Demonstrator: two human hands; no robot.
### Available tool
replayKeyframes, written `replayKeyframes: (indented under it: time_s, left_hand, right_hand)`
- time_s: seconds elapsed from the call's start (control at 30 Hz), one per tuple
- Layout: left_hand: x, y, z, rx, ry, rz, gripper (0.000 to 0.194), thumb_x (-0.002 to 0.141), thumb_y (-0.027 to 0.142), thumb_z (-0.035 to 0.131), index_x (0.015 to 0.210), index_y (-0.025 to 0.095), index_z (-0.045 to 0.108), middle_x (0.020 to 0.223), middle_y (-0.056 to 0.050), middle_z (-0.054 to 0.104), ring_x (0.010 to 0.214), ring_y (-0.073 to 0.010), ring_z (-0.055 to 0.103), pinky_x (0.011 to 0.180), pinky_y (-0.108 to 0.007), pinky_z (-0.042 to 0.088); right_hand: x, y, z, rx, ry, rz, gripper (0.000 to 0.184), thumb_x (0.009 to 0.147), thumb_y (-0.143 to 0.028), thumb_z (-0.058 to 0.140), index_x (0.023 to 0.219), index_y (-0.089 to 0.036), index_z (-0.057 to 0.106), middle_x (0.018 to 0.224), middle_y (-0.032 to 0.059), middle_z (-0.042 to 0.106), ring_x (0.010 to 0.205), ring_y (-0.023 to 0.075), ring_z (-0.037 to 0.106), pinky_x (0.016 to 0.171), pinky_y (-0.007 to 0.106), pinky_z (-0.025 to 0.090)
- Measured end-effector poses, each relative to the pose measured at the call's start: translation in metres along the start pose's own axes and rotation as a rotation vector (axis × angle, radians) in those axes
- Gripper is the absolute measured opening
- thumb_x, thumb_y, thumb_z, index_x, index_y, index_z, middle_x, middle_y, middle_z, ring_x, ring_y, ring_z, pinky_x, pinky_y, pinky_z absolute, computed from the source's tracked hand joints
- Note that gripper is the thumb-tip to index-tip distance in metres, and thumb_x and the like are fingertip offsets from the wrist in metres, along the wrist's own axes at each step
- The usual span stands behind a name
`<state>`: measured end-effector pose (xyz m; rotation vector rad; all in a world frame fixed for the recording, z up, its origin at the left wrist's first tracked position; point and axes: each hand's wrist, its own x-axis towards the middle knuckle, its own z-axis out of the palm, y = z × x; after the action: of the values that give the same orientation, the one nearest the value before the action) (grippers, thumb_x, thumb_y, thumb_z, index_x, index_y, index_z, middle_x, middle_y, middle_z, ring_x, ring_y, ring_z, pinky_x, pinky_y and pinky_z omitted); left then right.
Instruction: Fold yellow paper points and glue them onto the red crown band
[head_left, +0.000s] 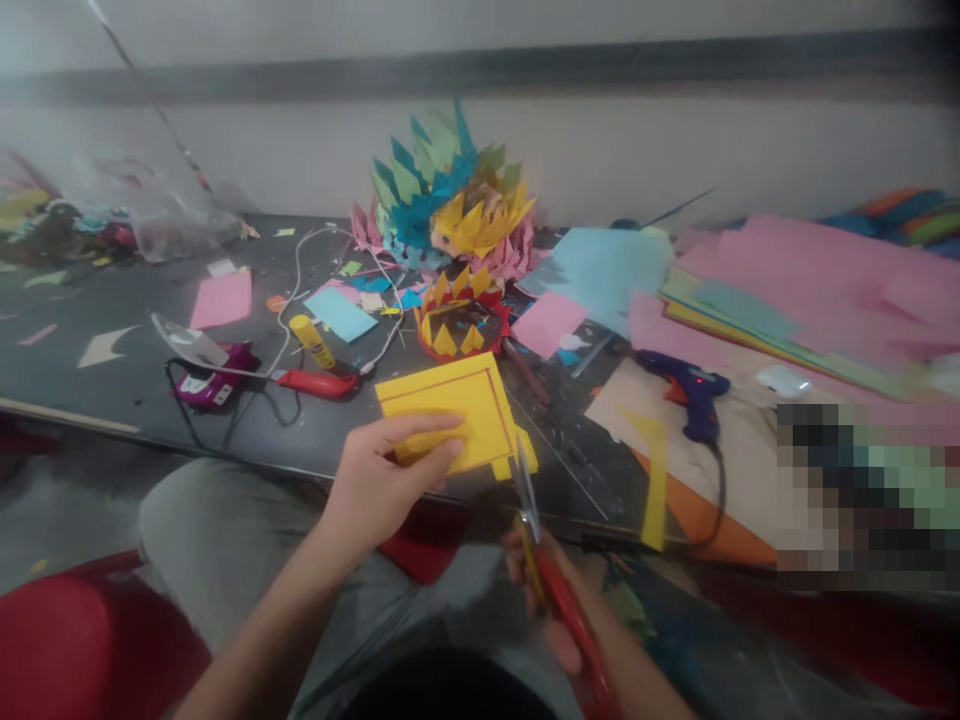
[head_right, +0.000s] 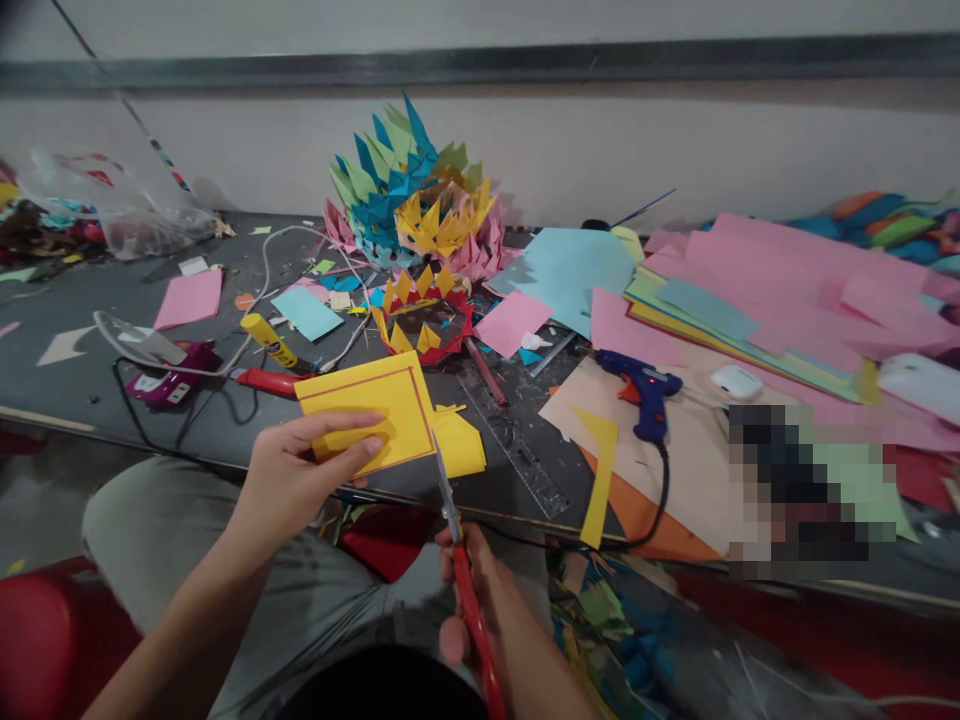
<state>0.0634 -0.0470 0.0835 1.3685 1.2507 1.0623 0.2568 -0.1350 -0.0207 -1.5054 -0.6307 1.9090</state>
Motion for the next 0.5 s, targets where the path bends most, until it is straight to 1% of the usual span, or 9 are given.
replayKeyframes:
  time_s: [0.07, 0.13, 0.2, 0.3, 0.37, 0.5]
  left_hand:
    - [0.0, 0.0, -0.001, 0.018, 0.002, 0.022, 0.016, 0.072, 0.024, 0.069, 0.087, 0.019, 0.073, 0.09, -0.003, 0.073, 0.059, -0.0101, 0.067, 0.049, -0.015, 0.058]
    - [0.0, -0.001, -0.002, 0.05, -0.001, 0.046, 0.017, 0.072, 0.025, 0.069, 0.087, 0.018, 0.073, 0.089, -0.003, 0.073, 0.057, -0.0105, 0.067, 0.049, -0.015, 0.057]
    - [0.0, -0.001, -0.002, 0.091, -0.016, 0.065, 0.017, 0.072, 0.024, 0.068, 0.087, 0.018, 0.074, 0.089, -0.004, 0.074, 0.062, -0.0124, 0.068, 0.051, -0.016, 0.058]
    - [-0.001, -0.001, -0.003, 0.157, -0.028, 0.098, 0.016, 0.073, 0.022, 0.068, 0.086, 0.018, 0.074, 0.089, -0.004, 0.074, 0.073, -0.015, 0.07, 0.063, -0.018, 0.059]
    - [-0.001, 0.0, -0.003, 0.187, -0.027, 0.117, 0.015, 0.073, 0.021, 0.068, 0.086, 0.017, 0.074, 0.089, -0.004, 0.074, 0.078, -0.0156, 0.07, 0.069, -0.018, 0.059]
    - [-0.001, 0.0, -0.004, 0.187, -0.033, 0.116, 0.016, 0.073, 0.022, 0.068, 0.087, 0.018, 0.074, 0.09, -0.003, 0.074, 0.077, -0.0153, 0.07, 0.064, -0.016, 0.058]
  right_hand:
    - [-0.004, 0.0, 0.004, 0.002, 0.071, -0.044, 0.043, 0.073, -0.064, 0.048, 0.08, -0.023, 0.059, 0.062, -0.0009, 0.057, 0.04, 0.0094, 0.047, 0.039, 0.022, 0.035]
    - [-0.008, 0.0, 0.009, 0.005, 0.141, -0.077, 0.045, 0.075, -0.066, 0.045, 0.078, -0.023, 0.059, 0.061, -0.0003, 0.057, 0.042, 0.0107, 0.048, 0.041, 0.022, 0.036]
    - [-0.011, -0.001, 0.013, 0.002, 0.178, -0.087, 0.046, 0.075, -0.067, 0.044, 0.076, -0.023, 0.059, 0.058, 0.0004, 0.056, 0.046, 0.0129, 0.05, 0.043, 0.024, 0.038]
    - [-0.012, -0.004, 0.018, 0.002, 0.189, -0.098, 0.046, 0.075, -0.067, 0.045, 0.075, -0.023, 0.059, 0.059, 0.0016, 0.057, 0.05, 0.015, 0.053, 0.044, 0.025, 0.039]
    - [-0.013, -0.006, 0.02, 0.01, 0.189, -0.108, 0.046, 0.075, -0.067, 0.046, 0.077, -0.023, 0.059, 0.061, 0.0015, 0.058, 0.05, 0.0144, 0.052, 0.044, 0.024, 0.039]
    - [-0.018, -0.011, 0.022, 0.031, 0.197, -0.094, 0.045, 0.076, -0.065, 0.048, 0.082, -0.022, 0.06, 0.064, 0.0002, 0.059, 0.046, 0.0114, 0.049, 0.042, 0.022, 0.036]
